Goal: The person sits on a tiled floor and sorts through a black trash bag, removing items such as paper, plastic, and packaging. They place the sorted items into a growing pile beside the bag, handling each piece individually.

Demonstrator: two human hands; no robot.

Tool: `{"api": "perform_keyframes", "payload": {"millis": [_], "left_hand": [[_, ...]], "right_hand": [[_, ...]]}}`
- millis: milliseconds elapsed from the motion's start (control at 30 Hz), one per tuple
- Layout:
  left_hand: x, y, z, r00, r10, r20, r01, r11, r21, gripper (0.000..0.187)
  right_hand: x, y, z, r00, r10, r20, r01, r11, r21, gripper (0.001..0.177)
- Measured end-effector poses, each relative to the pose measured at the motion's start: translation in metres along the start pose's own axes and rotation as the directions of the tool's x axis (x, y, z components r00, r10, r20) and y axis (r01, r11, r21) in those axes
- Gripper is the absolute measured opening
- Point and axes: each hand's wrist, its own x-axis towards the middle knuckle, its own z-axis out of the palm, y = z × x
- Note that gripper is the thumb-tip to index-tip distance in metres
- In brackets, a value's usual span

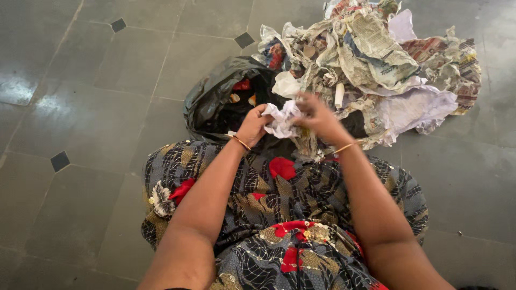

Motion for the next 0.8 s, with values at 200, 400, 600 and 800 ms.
{"api": "perform_keyframes", "payload": {"millis": [200, 400, 600, 800], "left_hand": [[0.009, -0.022, -0.017, 1.000, -0.006, -0.014, 0.008, 0.996, 0.090, 0.016], [0.019, -0.031, -0.026, 0.988, 0.080, -0.132, -0.056, 0.982, 0.178, 0.019], [0.018, -0.027, -0.030, 0.962, 0.138, -0.236, -0.052, 0.940, 0.337, 0.018], [0.009, -0.005, 0.002, 0.900, 0.415, -0.134, -0.232, 0.716, 0.658, 0.048]], "right_hand": [[0.002, 0.027, 0.032, 0.985, 0.147, -0.090, -0.158, 0.979, -0.126, 0.051], [0.002, 0.031, 0.029, 0.950, 0.159, -0.270, -0.143, 0.987, 0.078, 0.033], [0.009, 0.047, 0.020, 0.885, 0.088, -0.458, -0.002, 0.983, 0.184, 0.022], [0.007, 0.060, 0.007, 0.868, -0.130, -0.479, 0.024, 0.975, -0.221, 0.024]]}}
